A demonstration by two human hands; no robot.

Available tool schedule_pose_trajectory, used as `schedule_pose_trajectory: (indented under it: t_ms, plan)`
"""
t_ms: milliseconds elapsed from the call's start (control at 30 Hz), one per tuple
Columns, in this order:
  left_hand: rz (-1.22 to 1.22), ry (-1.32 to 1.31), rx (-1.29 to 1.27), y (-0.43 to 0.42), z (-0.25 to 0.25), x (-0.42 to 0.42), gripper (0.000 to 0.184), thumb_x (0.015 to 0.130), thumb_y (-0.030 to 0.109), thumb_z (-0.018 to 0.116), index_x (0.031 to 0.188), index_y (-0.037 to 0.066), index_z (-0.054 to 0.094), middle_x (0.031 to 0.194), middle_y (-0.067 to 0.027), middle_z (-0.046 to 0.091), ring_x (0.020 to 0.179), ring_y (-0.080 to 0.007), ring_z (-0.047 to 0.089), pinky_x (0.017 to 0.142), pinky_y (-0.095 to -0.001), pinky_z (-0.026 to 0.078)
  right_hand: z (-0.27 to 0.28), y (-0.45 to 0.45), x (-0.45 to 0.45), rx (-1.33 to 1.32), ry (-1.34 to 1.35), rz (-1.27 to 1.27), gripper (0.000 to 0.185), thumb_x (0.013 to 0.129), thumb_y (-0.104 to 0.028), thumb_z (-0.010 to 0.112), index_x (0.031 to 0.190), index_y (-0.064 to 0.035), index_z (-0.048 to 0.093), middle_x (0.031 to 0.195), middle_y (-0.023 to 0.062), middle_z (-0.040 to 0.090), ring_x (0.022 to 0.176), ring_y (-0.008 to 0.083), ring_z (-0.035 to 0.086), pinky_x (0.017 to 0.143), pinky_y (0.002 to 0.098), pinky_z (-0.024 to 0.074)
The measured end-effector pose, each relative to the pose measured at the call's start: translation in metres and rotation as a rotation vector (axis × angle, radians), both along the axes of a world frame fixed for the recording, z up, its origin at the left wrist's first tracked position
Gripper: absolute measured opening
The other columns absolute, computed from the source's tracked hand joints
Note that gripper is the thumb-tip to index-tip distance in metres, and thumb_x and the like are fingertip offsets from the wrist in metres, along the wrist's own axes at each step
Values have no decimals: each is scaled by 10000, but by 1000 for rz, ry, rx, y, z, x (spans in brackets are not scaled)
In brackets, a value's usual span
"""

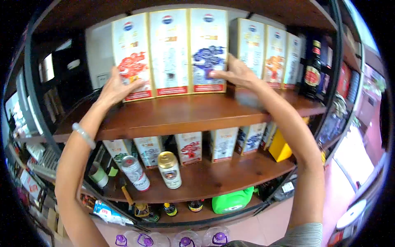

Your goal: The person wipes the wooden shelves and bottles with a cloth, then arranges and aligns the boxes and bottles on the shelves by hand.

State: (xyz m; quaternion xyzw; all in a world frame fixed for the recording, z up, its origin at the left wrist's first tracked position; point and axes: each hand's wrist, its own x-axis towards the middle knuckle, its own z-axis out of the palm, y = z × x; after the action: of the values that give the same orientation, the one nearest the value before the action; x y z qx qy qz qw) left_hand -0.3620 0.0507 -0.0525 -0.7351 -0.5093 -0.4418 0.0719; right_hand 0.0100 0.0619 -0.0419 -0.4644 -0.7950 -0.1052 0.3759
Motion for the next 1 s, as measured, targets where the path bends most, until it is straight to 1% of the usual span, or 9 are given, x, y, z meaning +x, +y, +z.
schedule_pose_trajectory:
  t_ms: [167,233,367,467,633,733,833,900,1000]
  plan:
    - [62,92,288,0,4,-13,1125,690,515,715,1310,-183,86,1247,-353,402,1118,-391,493,988,-377,370,7,-64,19,-76,-8,-157,805,714,-643,590,955,125,585,913,350,581,893,414,604,786,455,484]
    - [91,-47,314,-25,15,5,970,731,457,701,1311,-132,193,1239,-335,409,1058,-335,543,904,-367,437,1,-67,53,29,24,-245,514,767,-449,608,805,62,654,833,287,623,854,396,622,753,438,501]
    - [-182,-144,300,-79,20,89,543,824,297,647,1191,-52,450,1088,-215,558,940,-221,591,751,-325,497,-6,-83,116,165,35,-724,351,761,-262,607,928,46,614,863,231,630,843,361,629,743,436,504]
    - [-301,-51,119,-121,3,183,341,855,243,596,1086,-3,550,1036,-123,589,955,-201,574,818,-323,474,-8,-94,149,184,129,-792,472,700,-186,653,1050,98,510,1088,303,519,1021,397,544,833,455,479]
    - [-239,-6,-229,-84,-1,283,654,809,352,619,1155,-171,433,1087,-280,548,1041,-320,555,877,-360,447,-3,-47,213,-3,306,-752,600,733,-214,610,1150,165,403,1236,409,325,1127,508,410,966,496,367]
    - [-130,-23,-364,-58,1,314,736,799,378,615,1192,-199,385,1112,-312,525,1052,-352,539,890,-377,429,-4,20,270,-163,-136,-756,640,742,-289,577,1161,168,420,1214,399,382,1118,502,437,975,489,358]
    - [-94,-73,-471,-36,0,324,754,796,372,617,1217,-199,361,1145,-328,501,1078,-362,516,907,-388,412,2,-23,257,-270,67,-466,608,718,-325,553,1123,127,521,1144,342,513,1078,464,505,982,421,370]
    - [-140,-101,-524,-31,3,325,738,795,338,617,1235,-191,350,1190,-325,473,1150,-362,461,928,-404,394,-3,-34,244,-182,142,-613,598,685,-325,608,1108,93,552,1147,337,514,1087,423,517,963,391,389]
    - [-287,-101,-473,-4,7,325,630,786,283,619,1182,-164,417,1106,-241,527,972,-268,521,797,-356,433,1,-36,254,-290,241,-465,617,681,-297,641,1116,125,523,1155,325,510,1034,407,545,930,391,416]
